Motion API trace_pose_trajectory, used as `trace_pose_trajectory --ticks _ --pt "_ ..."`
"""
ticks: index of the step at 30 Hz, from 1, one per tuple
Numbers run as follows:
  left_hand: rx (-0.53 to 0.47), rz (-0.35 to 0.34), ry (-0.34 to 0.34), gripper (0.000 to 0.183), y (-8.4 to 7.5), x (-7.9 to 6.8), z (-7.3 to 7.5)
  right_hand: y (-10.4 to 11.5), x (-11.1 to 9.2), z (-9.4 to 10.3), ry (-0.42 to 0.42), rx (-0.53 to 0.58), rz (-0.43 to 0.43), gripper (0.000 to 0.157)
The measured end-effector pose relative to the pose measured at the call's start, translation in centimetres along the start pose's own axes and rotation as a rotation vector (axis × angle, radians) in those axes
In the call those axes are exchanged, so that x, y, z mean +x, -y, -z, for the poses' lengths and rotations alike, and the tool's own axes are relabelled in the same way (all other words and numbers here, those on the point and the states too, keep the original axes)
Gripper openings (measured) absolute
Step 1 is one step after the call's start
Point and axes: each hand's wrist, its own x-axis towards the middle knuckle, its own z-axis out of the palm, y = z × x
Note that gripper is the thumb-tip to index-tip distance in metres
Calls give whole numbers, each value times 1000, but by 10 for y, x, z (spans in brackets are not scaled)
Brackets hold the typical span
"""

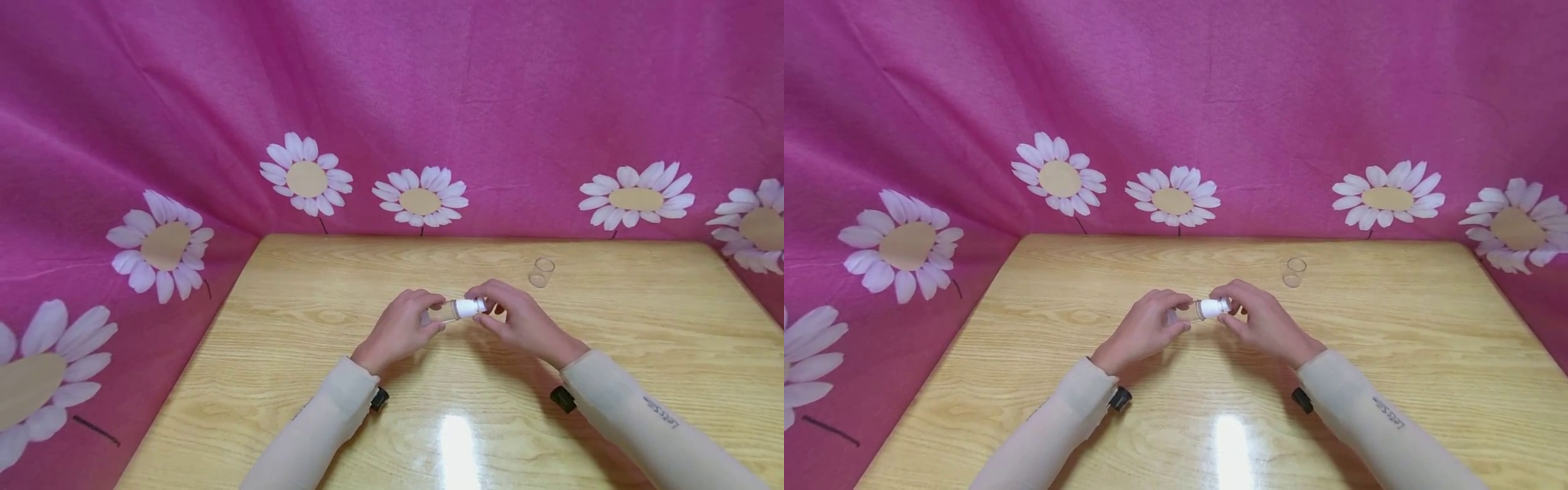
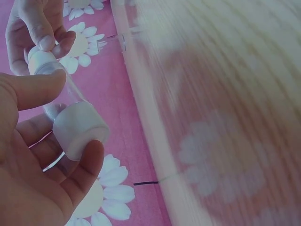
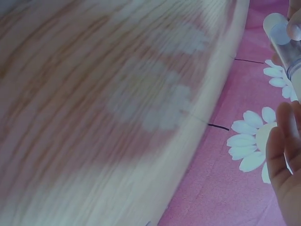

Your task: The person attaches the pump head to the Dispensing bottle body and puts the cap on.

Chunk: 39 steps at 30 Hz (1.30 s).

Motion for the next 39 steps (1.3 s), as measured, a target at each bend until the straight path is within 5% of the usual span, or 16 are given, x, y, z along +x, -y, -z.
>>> trace_pose_trajectory --ticks 11,16,20,26,30,39 --pt "34 -21 -3 37 -1 2 -2 -1 -1 3 30 -9 -32 32" --pt "26 -11 -1 37 -3 2 0 1 2 6 111 9 -153 24" --pt "10 -2 5 37 -2 1 -1 1 2 8 163 12 -214 32" --pt "-8 6 0 37 1 0 -2 -1 -3 9 44 27 -93 48" --pt "-6 -6 -1 37 1 1 -3 -2 -3 6 18 32 3 42" --pt "17 1 1 37 0 1 -4 -1 -1 1 19 33 4 34"
